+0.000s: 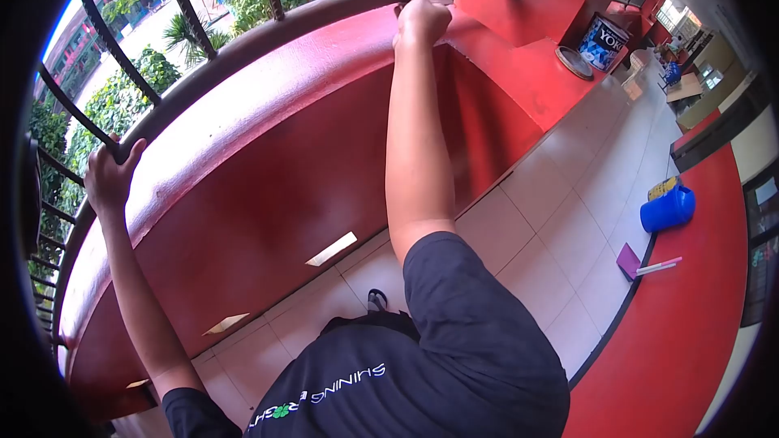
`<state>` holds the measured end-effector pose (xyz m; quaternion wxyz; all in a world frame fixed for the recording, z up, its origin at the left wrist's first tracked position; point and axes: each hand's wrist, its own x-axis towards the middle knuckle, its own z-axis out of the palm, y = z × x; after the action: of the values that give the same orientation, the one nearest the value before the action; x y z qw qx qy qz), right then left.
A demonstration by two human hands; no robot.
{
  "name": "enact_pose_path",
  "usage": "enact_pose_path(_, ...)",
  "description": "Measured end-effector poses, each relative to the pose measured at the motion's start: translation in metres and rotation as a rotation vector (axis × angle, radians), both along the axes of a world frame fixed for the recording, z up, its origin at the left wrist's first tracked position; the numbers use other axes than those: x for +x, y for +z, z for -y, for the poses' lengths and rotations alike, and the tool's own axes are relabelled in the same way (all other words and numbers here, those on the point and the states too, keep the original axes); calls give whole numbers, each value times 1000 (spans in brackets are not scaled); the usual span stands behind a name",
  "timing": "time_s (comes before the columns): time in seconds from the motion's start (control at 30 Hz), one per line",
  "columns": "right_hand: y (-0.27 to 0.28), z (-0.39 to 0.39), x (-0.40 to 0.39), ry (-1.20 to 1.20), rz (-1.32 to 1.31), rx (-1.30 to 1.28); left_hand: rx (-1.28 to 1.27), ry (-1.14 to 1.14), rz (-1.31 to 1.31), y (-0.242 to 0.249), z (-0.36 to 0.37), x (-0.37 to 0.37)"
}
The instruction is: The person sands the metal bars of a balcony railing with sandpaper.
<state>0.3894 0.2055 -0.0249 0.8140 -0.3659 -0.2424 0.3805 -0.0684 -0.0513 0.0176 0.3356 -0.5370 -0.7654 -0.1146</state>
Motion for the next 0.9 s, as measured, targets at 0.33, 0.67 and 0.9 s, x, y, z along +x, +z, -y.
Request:
enact_pose_path(0.33, -9, 32, -46, 551, -263, -27, 0, -32, -10, 5, 3, 7)
enact_pose_path(0.67, -8, 101, -125, 696, -221, -57, 84, -55, -24, 3, 5, 9)
enact_pose_path(0.9, -4, 97, -101, 579, -185, -12, 42, -50, -3, 5, 3, 8)
